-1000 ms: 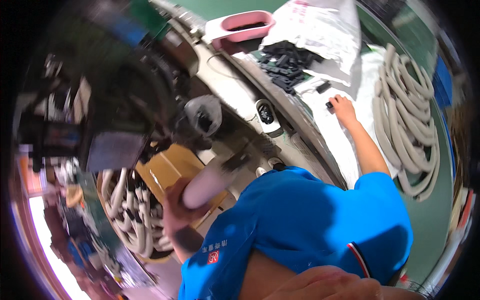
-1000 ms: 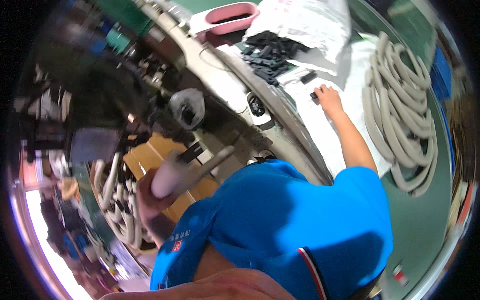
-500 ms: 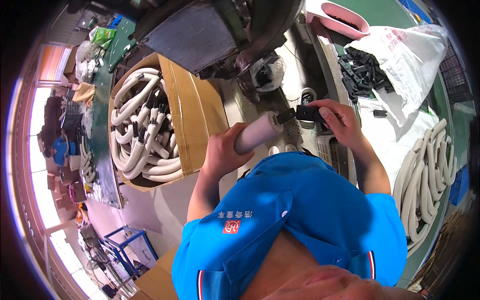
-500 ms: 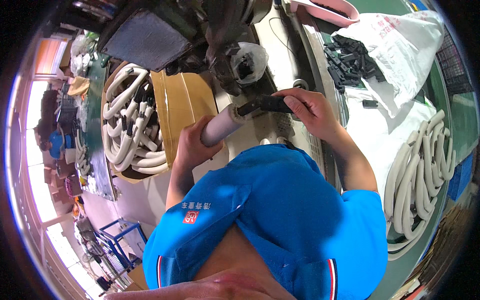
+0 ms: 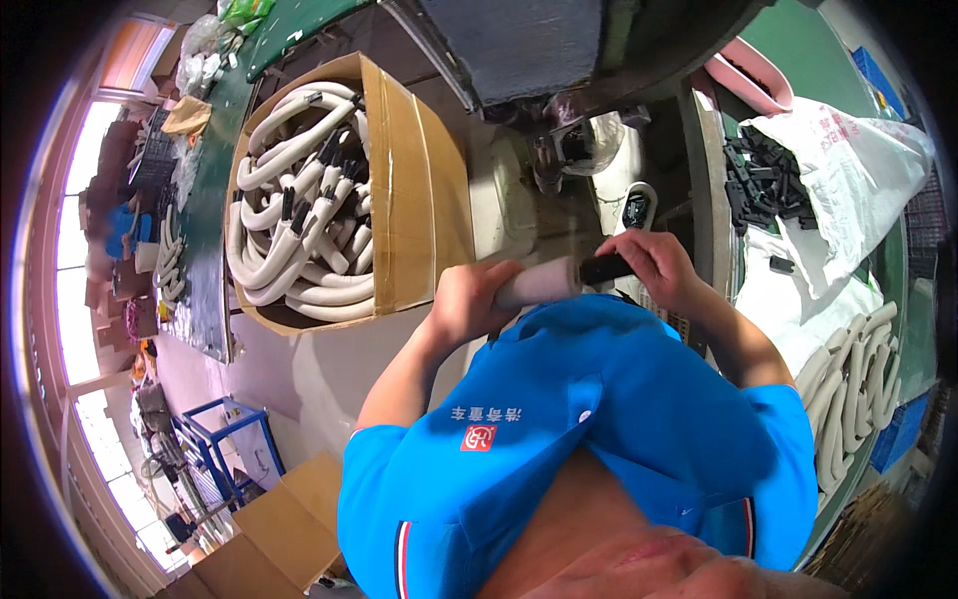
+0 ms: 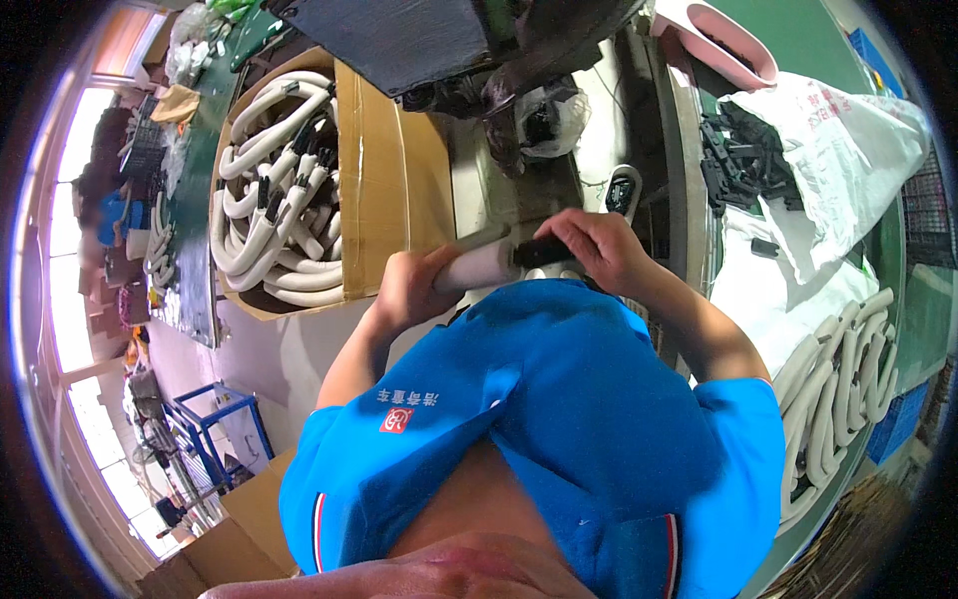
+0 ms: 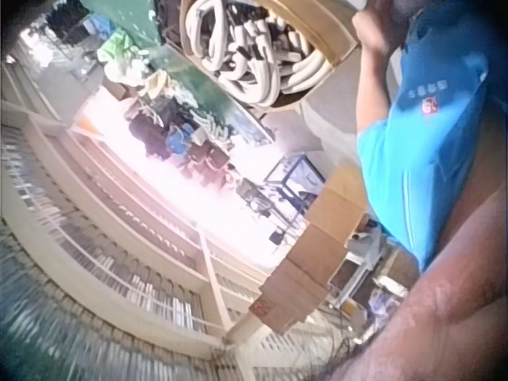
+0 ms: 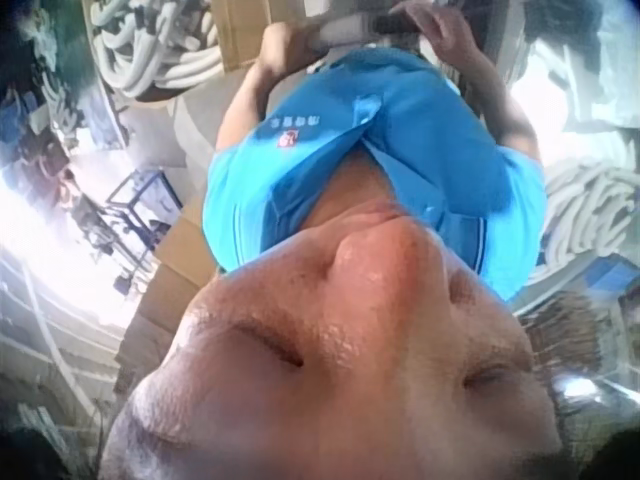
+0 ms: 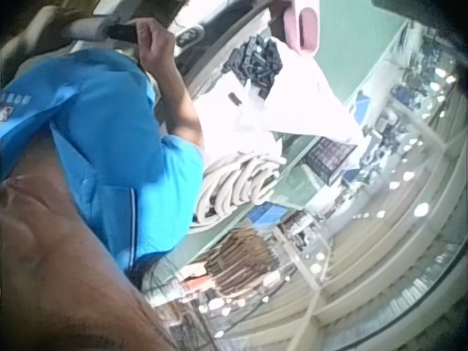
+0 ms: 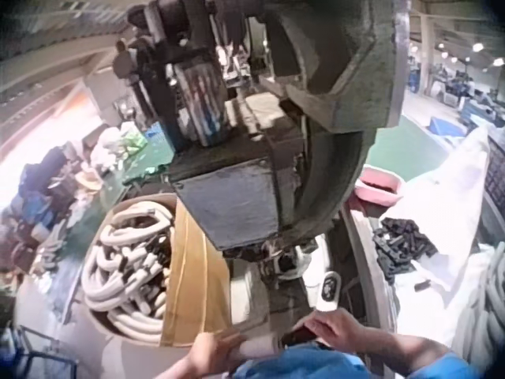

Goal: The person repeatedly picks up white cables and black plastic connectors, inserts the connectors into the cable ends, and places the assembled units into a cardboard box. The process is continuous and repetitive throughout the clip.

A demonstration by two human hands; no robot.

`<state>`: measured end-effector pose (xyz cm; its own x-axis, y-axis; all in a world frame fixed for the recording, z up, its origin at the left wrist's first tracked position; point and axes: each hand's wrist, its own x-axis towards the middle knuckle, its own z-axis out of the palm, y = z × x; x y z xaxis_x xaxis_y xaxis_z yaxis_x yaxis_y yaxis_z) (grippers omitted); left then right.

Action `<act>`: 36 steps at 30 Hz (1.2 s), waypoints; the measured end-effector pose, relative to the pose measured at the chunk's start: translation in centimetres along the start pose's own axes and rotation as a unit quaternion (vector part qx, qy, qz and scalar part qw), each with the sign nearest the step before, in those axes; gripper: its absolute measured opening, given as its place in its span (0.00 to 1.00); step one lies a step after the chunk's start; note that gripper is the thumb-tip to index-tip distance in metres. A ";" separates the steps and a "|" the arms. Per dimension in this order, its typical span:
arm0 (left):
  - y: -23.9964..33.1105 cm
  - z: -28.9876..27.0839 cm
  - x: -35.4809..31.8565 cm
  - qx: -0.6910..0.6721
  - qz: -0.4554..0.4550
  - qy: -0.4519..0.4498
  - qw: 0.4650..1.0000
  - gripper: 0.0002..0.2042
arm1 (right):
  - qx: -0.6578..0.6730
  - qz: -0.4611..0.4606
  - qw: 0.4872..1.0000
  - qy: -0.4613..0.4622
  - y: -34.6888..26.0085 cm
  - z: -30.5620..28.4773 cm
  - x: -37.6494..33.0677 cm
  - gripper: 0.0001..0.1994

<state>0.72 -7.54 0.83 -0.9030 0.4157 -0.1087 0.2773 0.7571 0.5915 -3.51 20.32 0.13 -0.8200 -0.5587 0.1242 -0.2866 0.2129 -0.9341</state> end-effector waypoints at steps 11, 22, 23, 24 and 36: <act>-6.0 -0.7 5.9 -0.057 -0.108 0.089 0.989 0.23 | 0.193 0.140 0.965 0.110 7.4 0.0 12.1 0.19; -6.5 1.7 2.2 -0.136 -0.108 0.057 0.983 0.21 | -0.332 0.133 0.929 0.096 22.3 2.0 17.7 0.22; -6.5 2.1 1.8 -0.132 -0.118 0.067 0.982 0.21 | -0.407 0.138 0.901 0.055 22.2 2.2 17.9 0.22; -6.6 2.3 1.2 -0.143 -0.128 0.078 0.978 0.21 | -0.414 0.141 0.898 0.045 22.1 2.5 18.0 0.22; -5.6 2.4 -0.8 -0.151 -0.194 0.110 0.963 0.21 | -0.408 0.045 0.896 0.170 29.8 0.9 18.6 0.16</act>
<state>0.69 -10.96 -4.29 -0.9763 -0.0103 -0.2161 -0.1726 0.6392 0.7494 -26.81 15.55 -25.72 -0.9219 -0.2628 0.2849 -0.3646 0.8371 -0.4078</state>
